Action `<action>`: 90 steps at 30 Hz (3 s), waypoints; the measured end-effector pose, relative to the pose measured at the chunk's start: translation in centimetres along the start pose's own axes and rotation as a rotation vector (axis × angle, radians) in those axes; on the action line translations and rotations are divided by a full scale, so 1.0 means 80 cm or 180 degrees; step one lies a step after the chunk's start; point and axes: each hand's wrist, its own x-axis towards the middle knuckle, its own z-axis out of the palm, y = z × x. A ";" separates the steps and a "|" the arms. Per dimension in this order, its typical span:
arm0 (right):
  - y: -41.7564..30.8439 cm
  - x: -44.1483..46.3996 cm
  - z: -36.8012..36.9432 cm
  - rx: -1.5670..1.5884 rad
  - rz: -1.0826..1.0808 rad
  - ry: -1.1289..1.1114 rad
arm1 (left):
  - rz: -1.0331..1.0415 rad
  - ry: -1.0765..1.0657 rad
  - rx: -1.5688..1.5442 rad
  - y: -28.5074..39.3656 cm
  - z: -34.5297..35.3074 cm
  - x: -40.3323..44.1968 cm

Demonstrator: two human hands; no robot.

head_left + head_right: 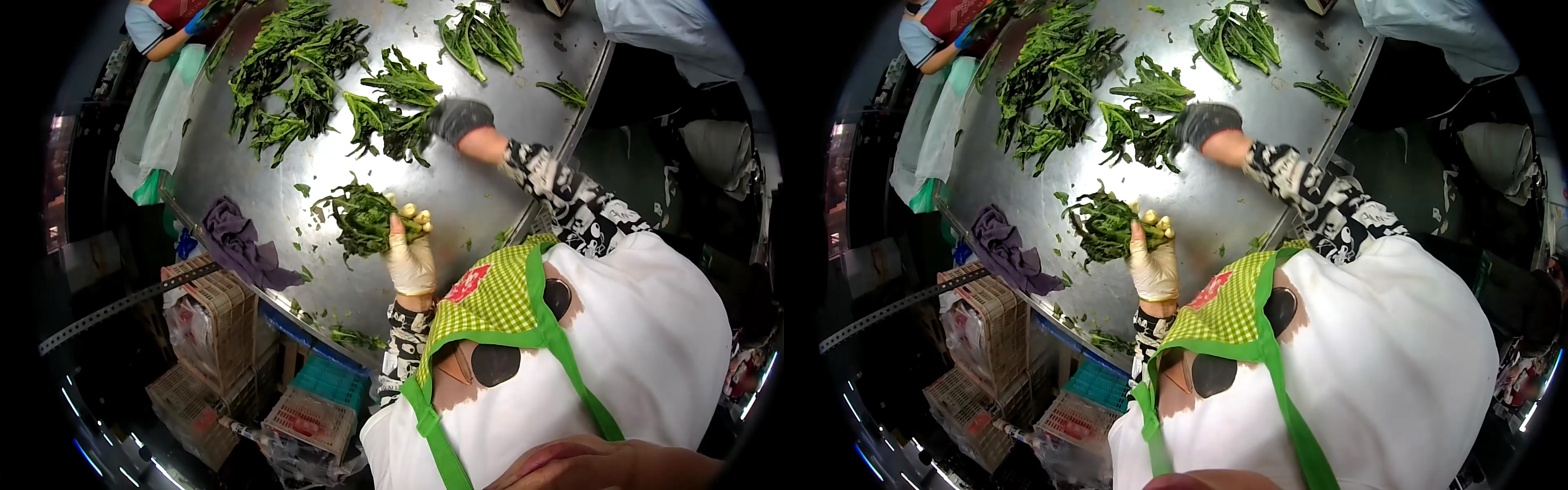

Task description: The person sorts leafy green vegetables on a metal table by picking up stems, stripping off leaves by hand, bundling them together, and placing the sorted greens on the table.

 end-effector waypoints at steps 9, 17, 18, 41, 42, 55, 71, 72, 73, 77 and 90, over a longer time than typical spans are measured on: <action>0.030 0.062 0.027 0.0110 0.0523 0.0085 | -0.0717 0.0003 -0.0525 -0.015 -0.028 0.023; -0.033 -0.103 0.034 0.0492 -0.1390 0.0539 | -0.0411 0.0044 -0.0001 -0.024 -0.021 0.040; -0.033 -0.109 0.044 0.0472 -0.1507 0.0419 | -0.0450 0.0094 -0.0016 -0.027 -0.024 0.042; -0.013 -0.094 0.007 0.0259 -0.0162 -0.0229 | -0.0206 0.0122 -0.0411 0.004 -0.024 0.034; -0.003 -0.080 0.013 0.0012 -0.0243 0.0206 | -0.0302 0.0137 -0.0545 -0.002 -0.032 0.038; -0.023 -0.093 0.027 0.3448 -0.0125 -0.0774 | -0.0682 0.0287 -0.0615 -0.034 -0.042 0.059; -0.026 -0.121 0.074 0.5510 0.1508 -0.0987 | -0.0420 0.0429 -0.0819 -0.031 -0.022 0.076; -0.005 -0.110 0.083 0.3039 0.0870 -0.1373 | -0.0294 0.0436 -0.0845 -0.022 -0.025 0.078; -0.007 -0.103 0.059 0.0546 0.0176 -0.1576 | -0.0126 0.0582 -0.0643 -0.004 -0.021 0.074; -0.019 -0.144 0.041 0.0681 -0.0361 -0.0068 | -0.0025 0.0818 -0.0306 -0.007 -0.017 0.076; -0.031 -0.117 0.039 0.1546 -0.0917 -0.0168 | -0.0586 0.0392 -0.0571 -0.041 -0.025 0.061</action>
